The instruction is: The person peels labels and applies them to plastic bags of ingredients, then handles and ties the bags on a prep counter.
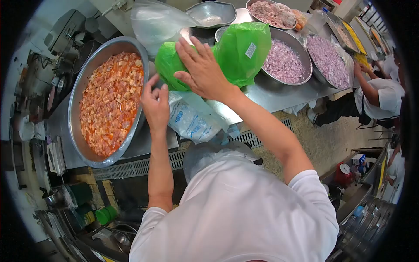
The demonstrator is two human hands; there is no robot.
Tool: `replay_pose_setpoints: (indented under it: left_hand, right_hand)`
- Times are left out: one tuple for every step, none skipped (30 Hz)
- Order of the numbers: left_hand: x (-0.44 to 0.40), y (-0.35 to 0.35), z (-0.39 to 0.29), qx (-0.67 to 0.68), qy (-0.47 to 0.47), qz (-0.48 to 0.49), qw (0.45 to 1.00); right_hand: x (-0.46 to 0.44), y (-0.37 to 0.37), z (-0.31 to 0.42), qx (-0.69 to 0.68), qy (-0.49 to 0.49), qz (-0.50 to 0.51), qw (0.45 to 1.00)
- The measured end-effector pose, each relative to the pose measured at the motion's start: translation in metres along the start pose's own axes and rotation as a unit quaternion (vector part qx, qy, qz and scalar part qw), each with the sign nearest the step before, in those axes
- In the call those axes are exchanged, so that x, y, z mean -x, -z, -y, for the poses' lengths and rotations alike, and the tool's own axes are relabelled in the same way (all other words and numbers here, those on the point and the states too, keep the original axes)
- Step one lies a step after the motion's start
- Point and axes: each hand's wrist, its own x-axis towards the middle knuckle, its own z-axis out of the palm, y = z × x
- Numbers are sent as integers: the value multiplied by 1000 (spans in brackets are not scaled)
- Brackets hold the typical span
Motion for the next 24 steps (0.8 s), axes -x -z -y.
replay_pose_setpoints:
  left_hand:
    - [-3,-3,-8,-49,-20,-6,999]
    - [-6,-7,-18,-97,-41,-12,994]
    - [-11,-12,-24,-143,-62,-20,988]
    - [-20,-14,-17,-164,-105,-42,980]
    - [-28,-13,-5,-186,-144,-63,970]
    - [-32,-10,-7,-208,-185,-85,957]
    - [-35,-4,-9,-175,-166,-84,967]
    - [-38,3,-14,-141,-146,-81,976]
    - [-40,9,-25,-107,-125,-78,983]
    - [-43,13,-35,-103,-135,-73,983]
    - [-46,18,-45,-98,-146,-69,982]
    - [-49,22,-56,-94,-158,-64,981]
    - [-53,26,-68,-89,-170,-59,980]
    - [-57,29,-79,-83,-183,-57,978]
    - [-63,32,-91,-76,-197,-56,976]
    - [-69,36,-102,-69,-210,-56,974]
    - [-76,43,-111,-55,-233,-67,969]
    - [-81,50,-119,-40,-255,-79,963]
    - [-83,56,-129,7,-240,-88,967]
    - [-84,63,-139,53,-225,-98,968]
    - [-85,69,-147,100,-210,-108,967]
    - [-85,77,-152,112,-212,-98,966]
    - [-84,84,-156,124,-214,-88,965]
    - [-82,91,-158,137,-217,-78,963]
  right_hand:
    - [-2,1,-1,22,10,30,999]
    - [-4,1,-4,-8,-1,-13,1000]
    - [-6,1,-10,-38,-9,-54,998]
    - [-8,1,-13,-68,-16,-94,993]
    - [-7,3,-15,-95,-38,-114,988]
    - [-9,9,-18,-121,-58,-136,982]
    - [-12,14,-20,-146,-80,-160,973]
    - [-12,18,-19,-157,-84,-164,970]
    - [-12,24,-19,-167,-88,-168,968]
    - [-12,28,-19,-176,-92,-171,965]
    - [-13,30,-20,-177,-101,-172,964]
    - [-15,32,-23,-177,-110,-174,963]
    - [-16,34,-25,-177,-119,-175,961]
    - [-18,36,-25,-175,-129,-172,961]
    - [-20,39,-26,-173,-139,-170,960]
    - [-22,42,-26,-172,-148,-166,960]
    - [-25,47,-24,-205,-174,-157,950]
    - [-27,52,-22,-236,-200,-147,939]
    - [-27,54,-22,-268,-227,-138,926]
    - [-25,54,-25,-275,-238,-132,922]
    - [-25,55,-30,-283,-249,-126,918]
    - [-26,56,-32,-290,-259,-121,913]
    - [-27,57,-34,-400,-295,-85,863]
    - [-31,61,-33,-503,-325,-47,799]
